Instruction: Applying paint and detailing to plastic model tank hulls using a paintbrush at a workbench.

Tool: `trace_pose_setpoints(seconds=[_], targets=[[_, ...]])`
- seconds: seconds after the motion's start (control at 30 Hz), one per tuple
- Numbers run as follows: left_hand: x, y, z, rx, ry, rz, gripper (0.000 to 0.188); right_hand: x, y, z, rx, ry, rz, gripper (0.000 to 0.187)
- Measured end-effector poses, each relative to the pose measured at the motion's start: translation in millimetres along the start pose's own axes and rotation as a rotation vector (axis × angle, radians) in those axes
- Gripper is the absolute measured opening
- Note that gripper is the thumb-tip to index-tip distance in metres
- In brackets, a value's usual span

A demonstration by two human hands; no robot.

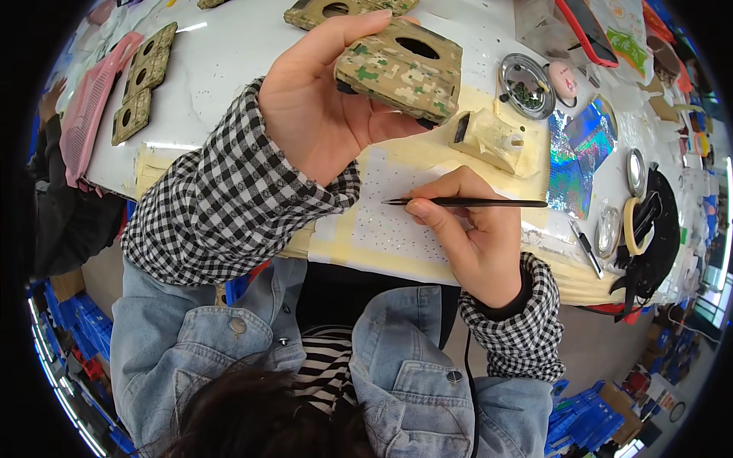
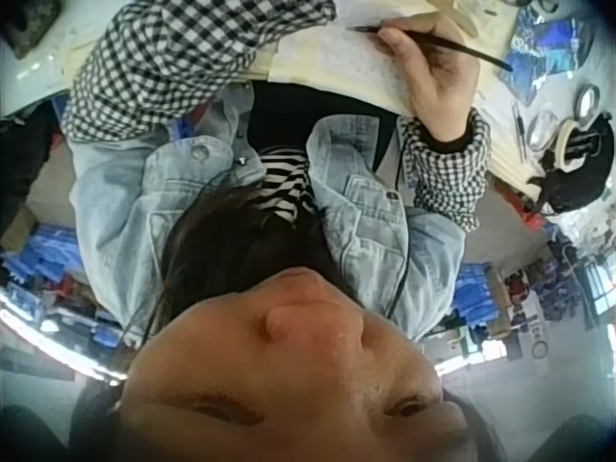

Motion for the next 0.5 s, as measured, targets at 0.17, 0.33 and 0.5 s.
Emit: trace_pose_setpoints(seconds=[0.17,0.33,0.5], targets=[[0.9,1.4,-2.4,-0.04,0.032,-0.015,0.039,0.5,0.9,0.1,-0.018,0.018,-0.011,0.008],[0.1,-0.5,-2.7,-0.022,0.014,-0.003,0.039,-0.2,0.5,0.1,0.012,-0.006,-0.01,0.008],[-1.5,-1.4,-1.7,-0.018,0.021,0.006,0.04,-0.7,-0.1,0.9,0.026,0.0,0.003,0.008]])
Point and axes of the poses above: each hand's wrist, its own x-axis towards the middle knuckle, its own y-axis out of the back of the hand, z = x × y, the point moved 2 cm from there along x, towards the middle knuckle, and after that the axes turned 10 degrees about x, right-handed, at the moved point
